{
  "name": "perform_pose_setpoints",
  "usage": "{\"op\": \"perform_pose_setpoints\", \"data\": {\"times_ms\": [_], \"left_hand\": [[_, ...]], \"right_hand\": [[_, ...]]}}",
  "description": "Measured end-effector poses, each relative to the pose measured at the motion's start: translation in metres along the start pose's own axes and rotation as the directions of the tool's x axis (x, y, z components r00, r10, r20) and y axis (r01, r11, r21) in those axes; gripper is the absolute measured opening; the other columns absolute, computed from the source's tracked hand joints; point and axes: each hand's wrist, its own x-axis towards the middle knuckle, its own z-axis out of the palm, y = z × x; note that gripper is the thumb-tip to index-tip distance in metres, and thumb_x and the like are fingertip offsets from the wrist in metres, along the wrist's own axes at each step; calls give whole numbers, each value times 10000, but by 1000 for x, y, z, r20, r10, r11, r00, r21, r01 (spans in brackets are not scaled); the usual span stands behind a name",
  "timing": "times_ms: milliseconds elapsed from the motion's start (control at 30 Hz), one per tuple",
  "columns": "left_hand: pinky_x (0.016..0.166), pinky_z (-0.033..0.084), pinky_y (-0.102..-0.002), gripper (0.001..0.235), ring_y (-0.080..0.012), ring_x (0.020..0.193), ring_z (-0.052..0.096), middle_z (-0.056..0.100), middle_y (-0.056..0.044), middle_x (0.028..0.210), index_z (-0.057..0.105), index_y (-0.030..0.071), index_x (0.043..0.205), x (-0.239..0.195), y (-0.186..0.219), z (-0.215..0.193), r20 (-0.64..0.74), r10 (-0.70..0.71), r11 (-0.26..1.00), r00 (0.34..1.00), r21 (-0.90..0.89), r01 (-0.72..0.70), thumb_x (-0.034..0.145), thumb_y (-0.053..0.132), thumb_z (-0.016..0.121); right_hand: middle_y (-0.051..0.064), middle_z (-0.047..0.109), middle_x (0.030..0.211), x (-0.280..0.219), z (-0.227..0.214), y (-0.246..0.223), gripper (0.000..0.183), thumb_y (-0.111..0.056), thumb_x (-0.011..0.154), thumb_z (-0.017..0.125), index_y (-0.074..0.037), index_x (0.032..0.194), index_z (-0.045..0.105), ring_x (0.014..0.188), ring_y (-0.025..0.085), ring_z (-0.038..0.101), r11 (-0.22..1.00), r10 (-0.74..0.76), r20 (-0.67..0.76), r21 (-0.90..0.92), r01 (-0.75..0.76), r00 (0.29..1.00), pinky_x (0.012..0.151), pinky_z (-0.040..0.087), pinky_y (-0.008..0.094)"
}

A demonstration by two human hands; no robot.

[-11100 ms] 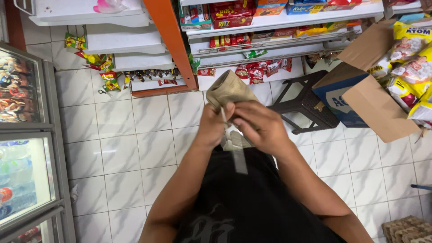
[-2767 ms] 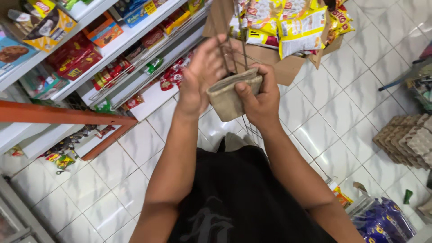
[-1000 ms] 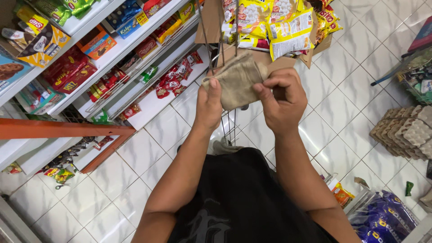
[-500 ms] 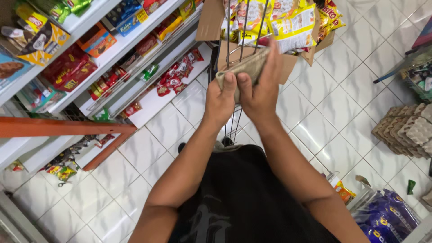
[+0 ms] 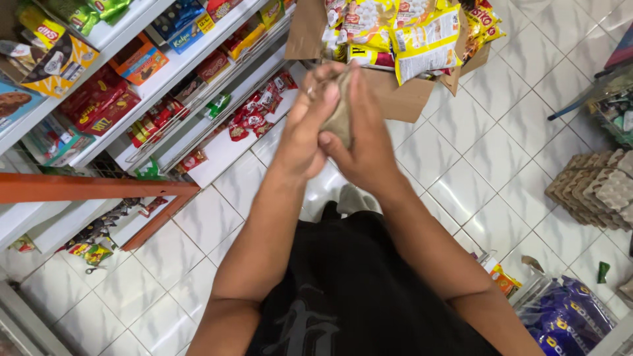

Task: The person cleans a metal wire rack and a white shelf in a store. They use a pink spray bottle to apply liquid to a cloth and wipe the wire rack thoroughly. After placing the rack on a shelf, they spray and wipe the white shelf surface.

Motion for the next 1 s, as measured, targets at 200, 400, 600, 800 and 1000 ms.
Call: {"op": "perform_pose_setpoints", "data": {"times_ms": [200,400,600,800,1000], "left_hand": [[1025,518,-401,416,-261,1141,623,637,-161,1222,572,23,1202,5,4,-4,-238,-58,996,970,-87,38,1112,424,513],[1170,450,-491,577,-399,1383,564,578,-294,1458,558,40,1220,-8,73,-8,-183,-2,995,983,-98,-16,1040,577,448],[1172,450,-528,590,-446,1381,551,564,-321,1455,565,42,1238,-17,78,1,-192,-26,994,981,-106,5,1054,591,458],[1151,469,-542,592,-446,1349,567,581,-298,1410,564,45,1227,-18,69,6,-210,-61,988,976,-151,29,1044,600,470],[1137,474,-545,597,-443,1321,578,603,-274,1354,548,42,1223,-16,58,13,-264,-77,987,962,-155,36,1006,597,516]], "right_hand": [[227,240,1719,-10,16,10,858,-224,1007,732,-31,1650,198,1629,395,250,998,3,31,-56,-1,1000,1343,189,571],[222,269,1672,-47,25,26,954,-65,787,785,-19,1590,272,1578,420,231,992,-29,113,-121,43,993,1288,152,602],[206,309,1675,-65,16,31,950,-41,778,778,-30,1594,290,1583,411,280,989,-12,89,-148,25,996,1304,200,594],[237,354,1617,-89,5,41,952,-100,765,814,9,1556,297,1519,429,341,961,-8,11,-275,10,1000,1231,221,634],[210,499,1542,-98,0,50,782,-7,790,789,3,1483,425,1456,381,479,945,10,-188,-319,-71,982,1217,289,564]]}}
